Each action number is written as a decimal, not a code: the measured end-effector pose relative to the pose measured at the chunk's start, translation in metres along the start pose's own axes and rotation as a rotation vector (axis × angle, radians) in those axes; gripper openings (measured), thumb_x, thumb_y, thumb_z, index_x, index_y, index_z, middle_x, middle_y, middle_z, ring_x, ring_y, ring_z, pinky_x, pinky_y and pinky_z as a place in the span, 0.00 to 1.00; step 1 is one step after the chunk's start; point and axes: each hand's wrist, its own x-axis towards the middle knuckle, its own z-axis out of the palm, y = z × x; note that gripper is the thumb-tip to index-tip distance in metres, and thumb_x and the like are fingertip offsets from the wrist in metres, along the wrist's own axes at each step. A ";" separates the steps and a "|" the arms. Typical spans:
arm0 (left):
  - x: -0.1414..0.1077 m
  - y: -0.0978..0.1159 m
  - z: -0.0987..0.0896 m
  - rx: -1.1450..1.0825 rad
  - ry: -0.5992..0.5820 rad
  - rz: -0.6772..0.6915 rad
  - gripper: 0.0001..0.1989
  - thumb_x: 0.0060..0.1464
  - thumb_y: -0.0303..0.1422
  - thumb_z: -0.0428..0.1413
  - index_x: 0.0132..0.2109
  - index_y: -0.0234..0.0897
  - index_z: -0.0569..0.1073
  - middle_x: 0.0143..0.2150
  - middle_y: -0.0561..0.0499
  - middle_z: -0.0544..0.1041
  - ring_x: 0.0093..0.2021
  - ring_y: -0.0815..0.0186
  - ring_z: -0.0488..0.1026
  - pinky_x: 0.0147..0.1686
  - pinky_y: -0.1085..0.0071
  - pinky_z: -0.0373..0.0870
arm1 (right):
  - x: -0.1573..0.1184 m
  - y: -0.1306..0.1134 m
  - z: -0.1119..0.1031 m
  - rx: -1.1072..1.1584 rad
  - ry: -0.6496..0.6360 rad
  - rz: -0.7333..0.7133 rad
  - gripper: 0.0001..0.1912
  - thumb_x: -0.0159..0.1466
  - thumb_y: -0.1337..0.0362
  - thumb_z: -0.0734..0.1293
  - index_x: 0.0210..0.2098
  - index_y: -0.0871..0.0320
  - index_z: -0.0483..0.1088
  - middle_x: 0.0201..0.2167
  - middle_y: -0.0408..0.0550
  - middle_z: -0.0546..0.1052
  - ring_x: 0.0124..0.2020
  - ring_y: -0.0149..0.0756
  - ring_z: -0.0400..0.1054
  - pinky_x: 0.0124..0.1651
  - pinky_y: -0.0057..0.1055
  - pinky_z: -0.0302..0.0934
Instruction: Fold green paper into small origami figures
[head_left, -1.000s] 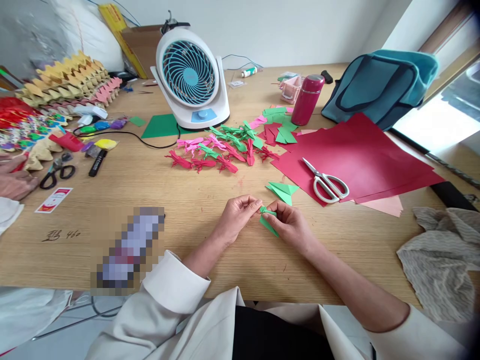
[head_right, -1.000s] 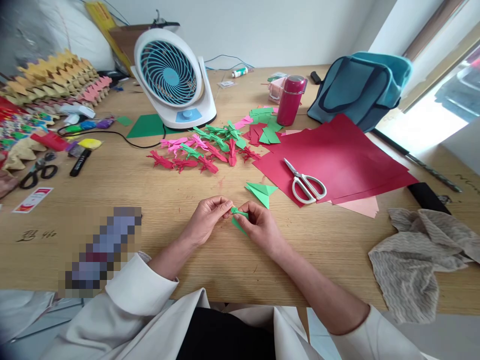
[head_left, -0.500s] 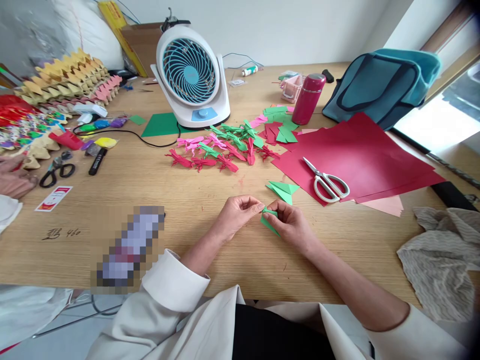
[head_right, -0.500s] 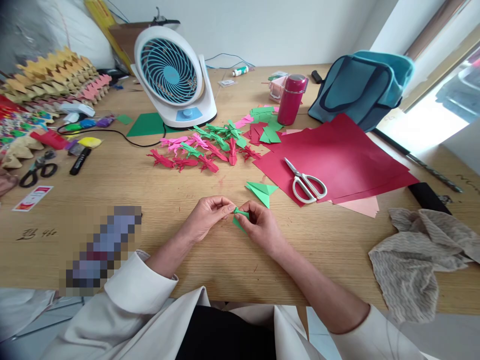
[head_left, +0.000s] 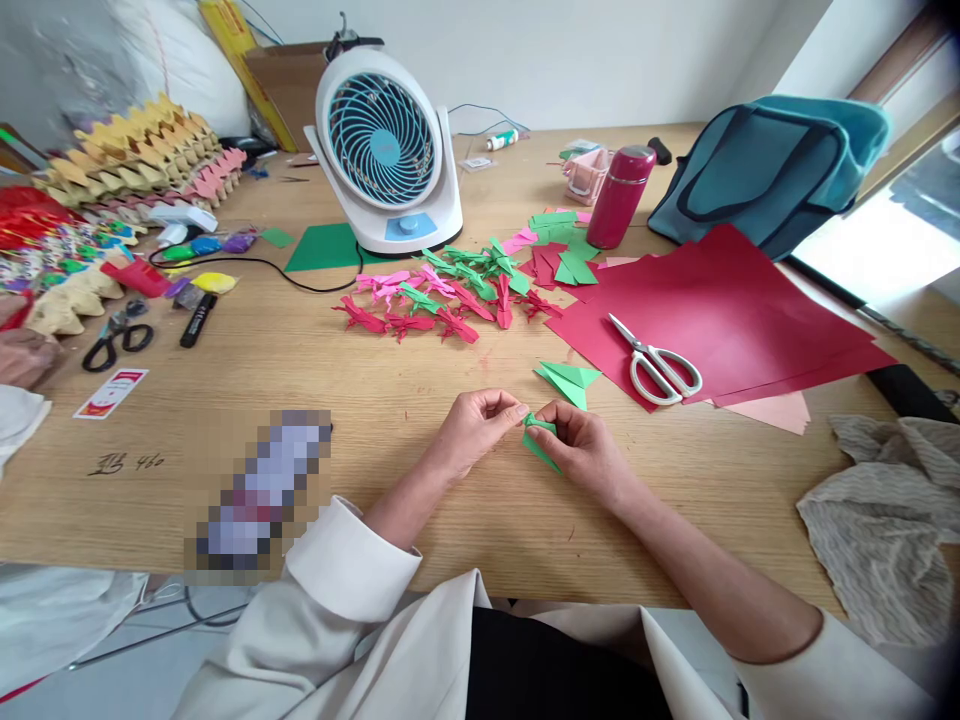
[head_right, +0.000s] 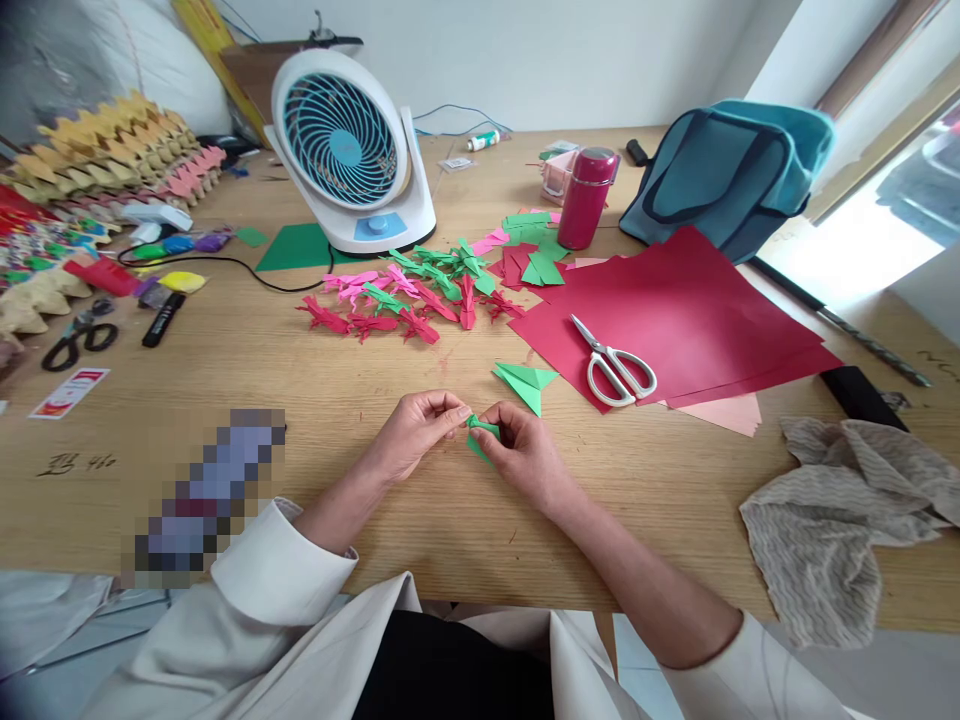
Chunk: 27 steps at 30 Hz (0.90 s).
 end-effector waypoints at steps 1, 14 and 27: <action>0.000 -0.001 0.000 0.011 0.002 0.008 0.13 0.50 0.40 0.62 0.28 0.33 0.74 0.24 0.54 0.70 0.26 0.72 0.63 0.28 0.75 0.61 | 0.000 0.000 0.000 0.003 -0.002 0.001 0.17 0.61 0.48 0.68 0.31 0.56 0.67 0.22 0.38 0.60 0.22 0.29 0.48 0.25 0.30 0.44; -0.003 -0.005 0.001 0.237 0.057 0.105 0.13 0.56 0.39 0.56 0.31 0.33 0.75 0.26 0.53 0.73 0.27 0.70 0.66 0.30 0.74 0.63 | 0.000 -0.005 0.000 0.062 -0.018 0.046 0.19 0.58 0.47 0.70 0.31 0.56 0.67 0.21 0.37 0.60 0.22 0.28 0.49 0.24 0.30 0.44; -0.006 0.001 0.004 0.208 0.039 0.130 0.09 0.53 0.35 0.59 0.31 0.33 0.75 0.28 0.52 0.74 0.29 0.70 0.68 0.30 0.74 0.65 | 0.000 -0.004 -0.001 0.036 -0.022 0.031 0.18 0.59 0.49 0.70 0.31 0.58 0.67 0.21 0.37 0.60 0.22 0.27 0.49 0.25 0.30 0.43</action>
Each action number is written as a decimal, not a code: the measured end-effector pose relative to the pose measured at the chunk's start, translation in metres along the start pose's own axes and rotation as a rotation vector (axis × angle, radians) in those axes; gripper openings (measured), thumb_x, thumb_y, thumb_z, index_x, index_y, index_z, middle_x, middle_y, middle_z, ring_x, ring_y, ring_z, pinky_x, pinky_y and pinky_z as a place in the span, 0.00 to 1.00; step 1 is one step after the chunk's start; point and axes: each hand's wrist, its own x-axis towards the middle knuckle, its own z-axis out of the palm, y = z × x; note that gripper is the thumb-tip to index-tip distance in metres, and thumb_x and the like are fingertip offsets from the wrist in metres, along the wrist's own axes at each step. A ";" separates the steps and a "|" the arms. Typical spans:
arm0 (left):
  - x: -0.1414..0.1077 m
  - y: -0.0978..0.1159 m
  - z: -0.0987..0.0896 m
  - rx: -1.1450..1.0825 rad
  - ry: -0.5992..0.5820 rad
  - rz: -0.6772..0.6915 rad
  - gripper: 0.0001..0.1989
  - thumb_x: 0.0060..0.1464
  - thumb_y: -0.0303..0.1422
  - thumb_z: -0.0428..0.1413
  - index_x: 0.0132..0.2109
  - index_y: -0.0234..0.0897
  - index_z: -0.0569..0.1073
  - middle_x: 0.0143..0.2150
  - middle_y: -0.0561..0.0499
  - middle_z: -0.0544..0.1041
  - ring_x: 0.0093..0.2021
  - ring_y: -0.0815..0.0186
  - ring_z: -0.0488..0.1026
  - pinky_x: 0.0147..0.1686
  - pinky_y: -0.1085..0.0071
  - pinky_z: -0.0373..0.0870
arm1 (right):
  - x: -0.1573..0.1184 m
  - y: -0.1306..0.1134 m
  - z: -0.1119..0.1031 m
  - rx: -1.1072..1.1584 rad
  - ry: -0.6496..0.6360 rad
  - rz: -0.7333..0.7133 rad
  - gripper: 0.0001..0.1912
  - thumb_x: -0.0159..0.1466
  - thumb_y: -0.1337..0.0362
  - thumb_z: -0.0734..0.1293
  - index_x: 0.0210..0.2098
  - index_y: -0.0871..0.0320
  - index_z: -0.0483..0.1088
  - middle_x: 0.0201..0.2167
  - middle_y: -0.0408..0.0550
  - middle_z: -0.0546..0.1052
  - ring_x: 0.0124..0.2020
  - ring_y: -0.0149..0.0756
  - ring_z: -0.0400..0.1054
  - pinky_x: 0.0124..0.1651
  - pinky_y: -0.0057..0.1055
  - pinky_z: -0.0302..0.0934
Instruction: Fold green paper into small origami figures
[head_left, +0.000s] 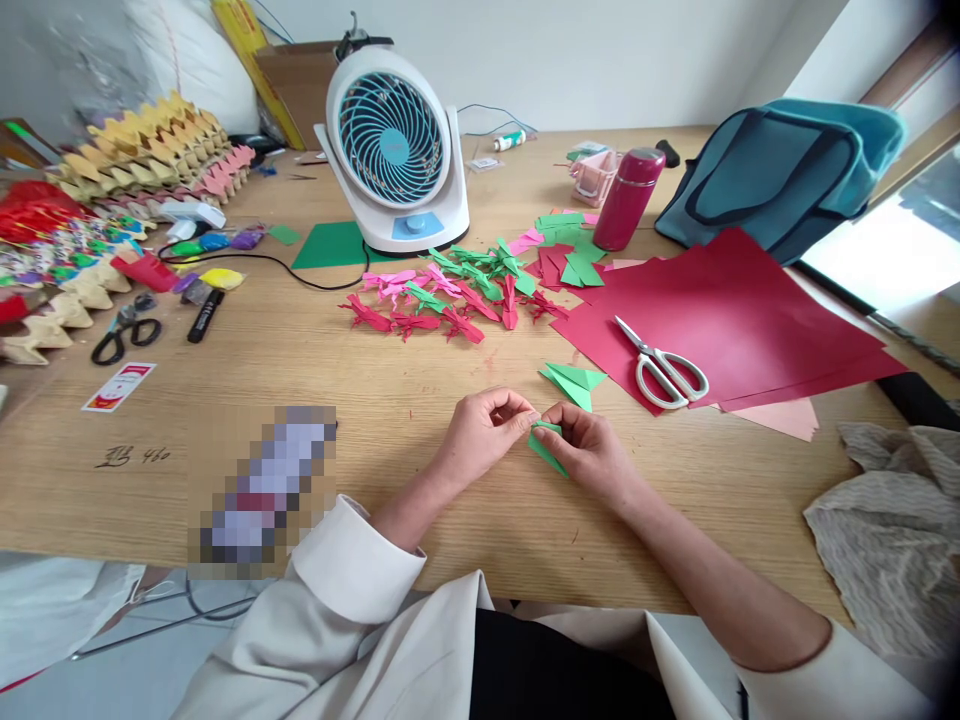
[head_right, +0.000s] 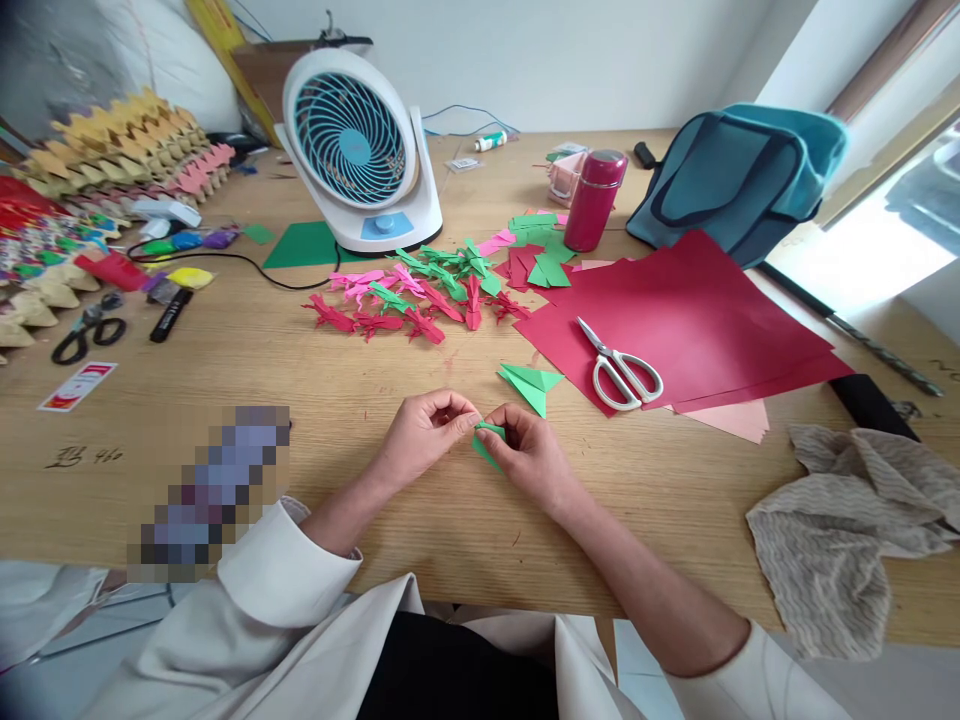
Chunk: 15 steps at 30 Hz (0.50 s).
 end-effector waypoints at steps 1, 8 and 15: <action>0.000 0.000 0.000 0.027 0.009 0.015 0.09 0.54 0.35 0.59 0.31 0.33 0.75 0.28 0.52 0.74 0.29 0.70 0.68 0.30 0.74 0.64 | 0.000 0.000 0.000 -0.002 -0.001 -0.002 0.17 0.59 0.50 0.70 0.31 0.58 0.67 0.21 0.37 0.60 0.22 0.27 0.49 0.25 0.30 0.43; 0.001 0.001 -0.002 -0.004 -0.009 -0.027 0.08 0.52 0.35 0.59 0.31 0.33 0.76 0.29 0.52 0.76 0.30 0.70 0.69 0.32 0.74 0.65 | 0.000 -0.001 0.000 -0.012 -0.007 -0.009 0.16 0.59 0.51 0.70 0.31 0.58 0.67 0.21 0.37 0.60 0.23 0.28 0.49 0.25 0.30 0.44; 0.005 -0.002 -0.006 -0.223 -0.099 -0.158 0.11 0.48 0.37 0.62 0.29 0.33 0.73 0.26 0.55 0.71 0.28 0.73 0.65 0.31 0.75 0.61 | -0.002 0.000 0.000 -0.068 -0.015 -0.025 0.16 0.61 0.51 0.68 0.32 0.58 0.67 0.23 0.39 0.62 0.23 0.28 0.50 0.26 0.30 0.45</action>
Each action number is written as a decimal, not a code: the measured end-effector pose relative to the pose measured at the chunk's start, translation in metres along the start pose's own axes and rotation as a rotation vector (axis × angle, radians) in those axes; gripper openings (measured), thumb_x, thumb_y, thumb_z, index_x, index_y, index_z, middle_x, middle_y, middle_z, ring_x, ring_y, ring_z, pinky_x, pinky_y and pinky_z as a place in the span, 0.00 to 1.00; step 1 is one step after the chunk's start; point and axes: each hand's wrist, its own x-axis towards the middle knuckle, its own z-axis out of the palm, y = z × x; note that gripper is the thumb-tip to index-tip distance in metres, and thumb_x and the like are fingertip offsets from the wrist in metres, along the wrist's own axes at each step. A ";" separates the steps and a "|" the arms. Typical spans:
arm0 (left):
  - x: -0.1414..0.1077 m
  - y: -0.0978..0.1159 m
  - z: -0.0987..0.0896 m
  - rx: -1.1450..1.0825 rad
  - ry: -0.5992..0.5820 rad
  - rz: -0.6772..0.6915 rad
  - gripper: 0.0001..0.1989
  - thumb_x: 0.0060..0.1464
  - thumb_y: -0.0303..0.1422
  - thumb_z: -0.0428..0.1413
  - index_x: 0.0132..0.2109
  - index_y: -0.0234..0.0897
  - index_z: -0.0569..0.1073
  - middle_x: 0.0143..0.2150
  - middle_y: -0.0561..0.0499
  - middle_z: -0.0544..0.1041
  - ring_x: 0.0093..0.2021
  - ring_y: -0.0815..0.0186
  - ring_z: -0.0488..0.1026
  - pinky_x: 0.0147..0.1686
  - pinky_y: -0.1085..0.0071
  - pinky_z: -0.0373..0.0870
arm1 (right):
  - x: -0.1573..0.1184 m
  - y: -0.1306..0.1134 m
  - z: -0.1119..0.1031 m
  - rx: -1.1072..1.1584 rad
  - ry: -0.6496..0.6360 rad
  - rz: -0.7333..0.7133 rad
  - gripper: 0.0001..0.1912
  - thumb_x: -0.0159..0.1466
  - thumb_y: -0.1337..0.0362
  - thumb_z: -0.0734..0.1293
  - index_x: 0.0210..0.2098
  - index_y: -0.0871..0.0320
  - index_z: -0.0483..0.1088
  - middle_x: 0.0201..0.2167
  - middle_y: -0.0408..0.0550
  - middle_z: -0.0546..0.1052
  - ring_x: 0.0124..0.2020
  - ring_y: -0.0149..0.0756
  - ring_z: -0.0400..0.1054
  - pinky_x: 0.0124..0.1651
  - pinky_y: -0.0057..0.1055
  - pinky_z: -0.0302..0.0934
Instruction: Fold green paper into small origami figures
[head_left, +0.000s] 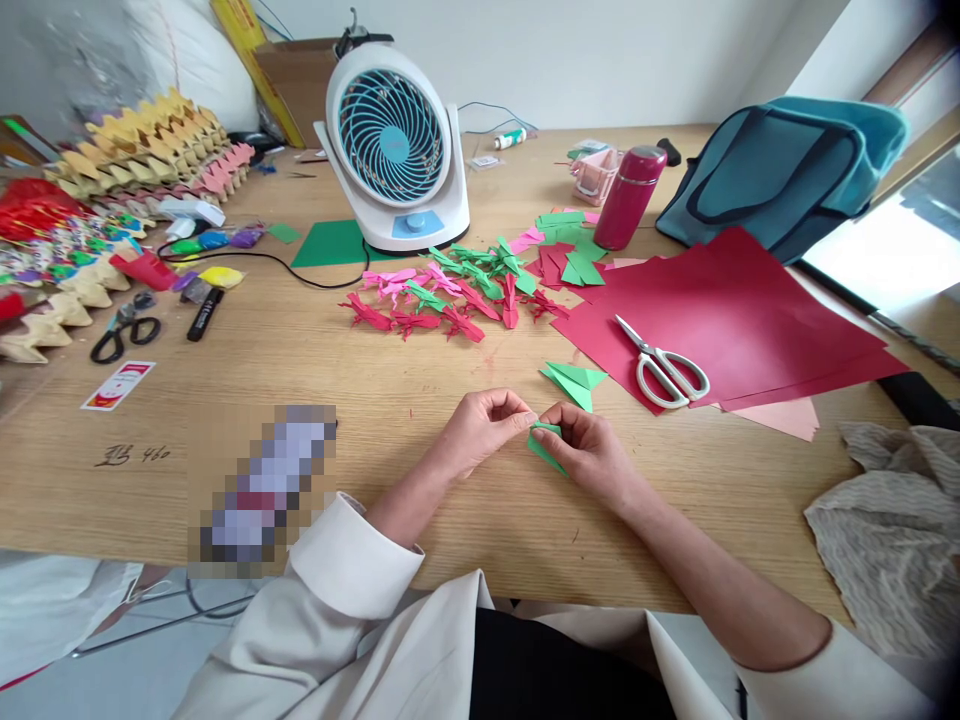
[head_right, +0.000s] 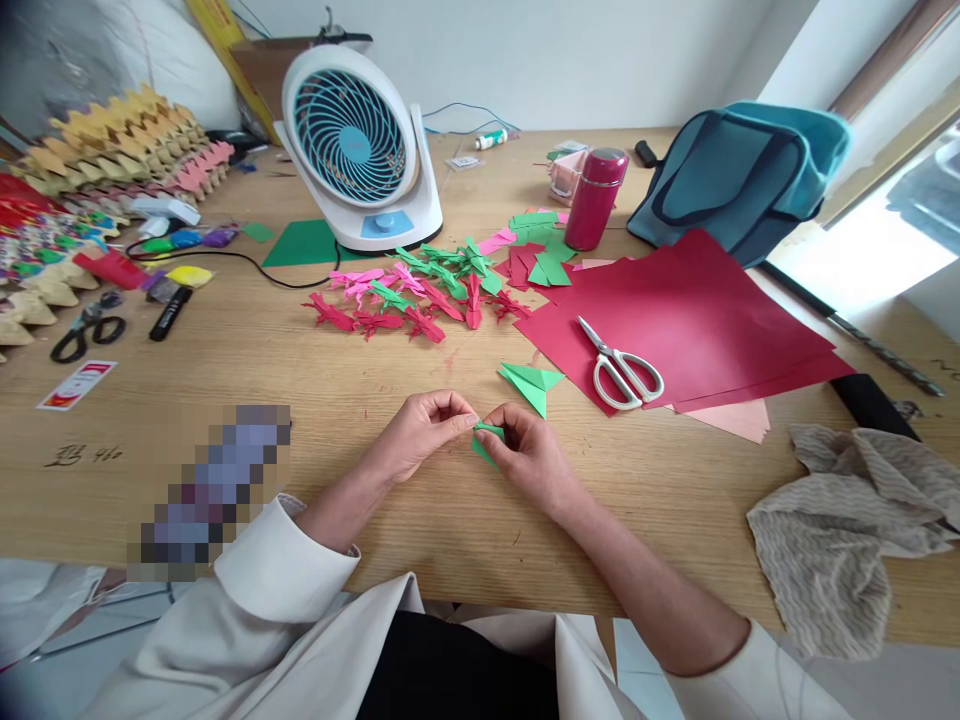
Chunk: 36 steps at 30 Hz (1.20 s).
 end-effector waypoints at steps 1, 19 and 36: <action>0.000 0.001 0.000 -0.015 -0.004 -0.017 0.11 0.48 0.37 0.62 0.29 0.33 0.73 0.25 0.56 0.70 0.27 0.73 0.63 0.30 0.75 0.59 | 0.000 0.000 0.000 -0.006 -0.002 -0.002 0.16 0.62 0.50 0.67 0.31 0.58 0.67 0.23 0.39 0.62 0.24 0.28 0.50 0.26 0.30 0.46; -0.005 0.006 0.002 -0.077 -0.008 0.005 0.13 0.50 0.40 0.62 0.29 0.33 0.74 0.24 0.55 0.70 0.26 0.73 0.62 0.29 0.74 0.59 | 0.003 -0.010 -0.001 0.222 -0.026 0.058 0.24 0.54 0.43 0.73 0.29 0.56 0.66 0.20 0.37 0.62 0.21 0.25 0.49 0.22 0.27 0.44; -0.005 0.003 0.000 0.119 0.022 0.094 0.11 0.53 0.38 0.59 0.31 0.33 0.74 0.28 0.53 0.74 0.29 0.70 0.68 0.31 0.74 0.64 | 0.002 -0.012 0.001 0.157 -0.026 0.060 0.25 0.53 0.40 0.72 0.29 0.56 0.65 0.19 0.37 0.60 0.21 0.27 0.49 0.24 0.29 0.46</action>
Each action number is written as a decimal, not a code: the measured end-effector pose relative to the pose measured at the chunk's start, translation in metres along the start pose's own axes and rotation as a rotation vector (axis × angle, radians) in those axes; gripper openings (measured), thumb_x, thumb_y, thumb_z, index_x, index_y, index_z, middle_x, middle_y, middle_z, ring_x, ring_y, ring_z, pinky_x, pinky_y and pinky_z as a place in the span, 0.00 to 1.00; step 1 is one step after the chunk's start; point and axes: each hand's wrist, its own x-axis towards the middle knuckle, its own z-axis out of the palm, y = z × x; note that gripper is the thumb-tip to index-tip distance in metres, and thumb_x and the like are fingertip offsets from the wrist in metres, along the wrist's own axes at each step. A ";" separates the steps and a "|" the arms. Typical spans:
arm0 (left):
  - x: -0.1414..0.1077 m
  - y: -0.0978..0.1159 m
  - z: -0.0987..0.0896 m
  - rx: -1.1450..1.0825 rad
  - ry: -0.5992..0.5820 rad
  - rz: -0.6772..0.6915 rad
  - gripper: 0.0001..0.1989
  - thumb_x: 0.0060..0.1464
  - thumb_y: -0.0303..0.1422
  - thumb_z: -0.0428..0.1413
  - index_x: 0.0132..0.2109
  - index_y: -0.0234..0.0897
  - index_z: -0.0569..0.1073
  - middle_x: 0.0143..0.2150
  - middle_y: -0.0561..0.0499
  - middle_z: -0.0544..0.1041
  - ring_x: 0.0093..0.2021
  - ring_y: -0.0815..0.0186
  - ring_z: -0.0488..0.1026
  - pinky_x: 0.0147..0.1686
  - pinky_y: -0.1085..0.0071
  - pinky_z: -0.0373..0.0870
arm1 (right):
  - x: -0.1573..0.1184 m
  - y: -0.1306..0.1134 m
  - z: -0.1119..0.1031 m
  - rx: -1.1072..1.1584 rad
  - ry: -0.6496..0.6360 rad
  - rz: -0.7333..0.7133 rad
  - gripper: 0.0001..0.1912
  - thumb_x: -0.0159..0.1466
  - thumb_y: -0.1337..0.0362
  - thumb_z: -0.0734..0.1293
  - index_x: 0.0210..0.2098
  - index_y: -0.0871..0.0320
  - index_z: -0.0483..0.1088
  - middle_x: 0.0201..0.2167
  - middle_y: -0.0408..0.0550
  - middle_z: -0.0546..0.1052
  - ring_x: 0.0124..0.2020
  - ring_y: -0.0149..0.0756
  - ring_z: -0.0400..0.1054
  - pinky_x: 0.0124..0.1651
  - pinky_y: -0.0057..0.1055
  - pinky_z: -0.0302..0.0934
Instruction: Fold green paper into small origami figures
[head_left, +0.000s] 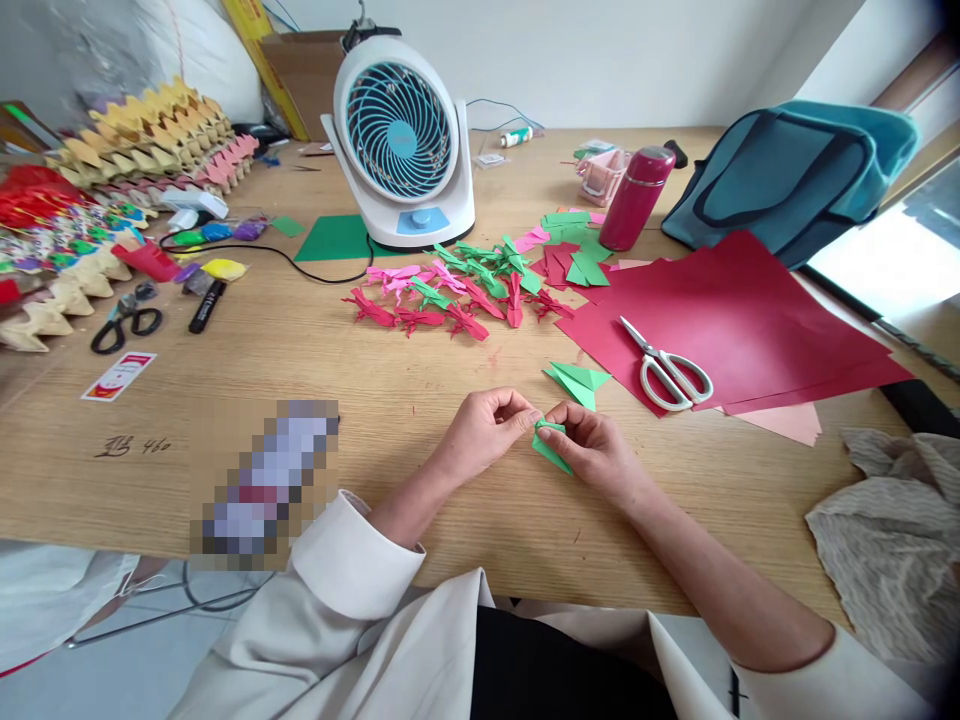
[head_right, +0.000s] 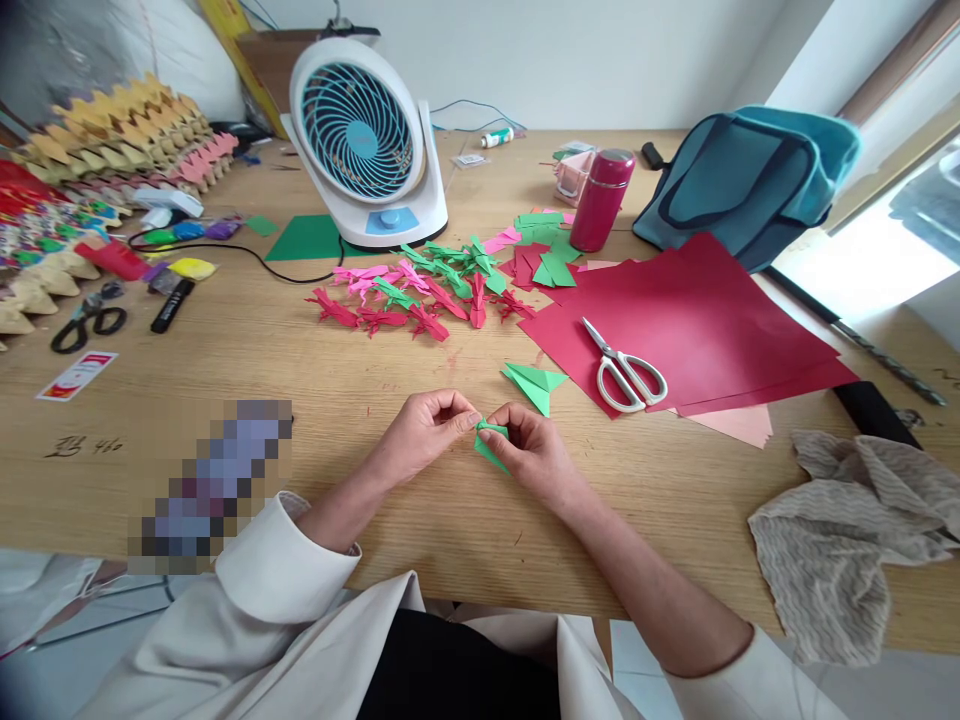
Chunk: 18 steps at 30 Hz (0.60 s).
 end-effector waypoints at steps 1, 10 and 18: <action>0.000 0.000 0.000 -0.001 -0.007 -0.010 0.11 0.53 0.38 0.59 0.31 0.33 0.73 0.28 0.53 0.73 0.29 0.70 0.68 0.31 0.74 0.64 | 0.000 0.000 0.000 -0.001 0.000 -0.003 0.25 0.53 0.40 0.72 0.29 0.56 0.65 0.20 0.37 0.60 0.21 0.27 0.49 0.24 0.29 0.46; -0.004 -0.002 0.010 0.203 0.144 0.117 0.10 0.56 0.35 0.57 0.29 0.35 0.70 0.27 0.54 0.71 0.28 0.71 0.66 0.30 0.74 0.62 | 0.001 0.004 -0.001 -0.012 0.020 -0.026 0.24 0.55 0.42 0.71 0.29 0.56 0.66 0.20 0.37 0.61 0.21 0.27 0.50 0.24 0.28 0.46; -0.003 -0.004 0.010 0.136 0.130 0.071 0.14 0.61 0.40 0.53 0.33 0.34 0.74 0.29 0.52 0.75 0.29 0.69 0.69 0.31 0.73 0.64 | 0.001 0.005 0.000 0.038 0.034 -0.013 0.23 0.55 0.42 0.72 0.30 0.55 0.65 0.20 0.39 0.68 0.21 0.28 0.58 0.24 0.28 0.52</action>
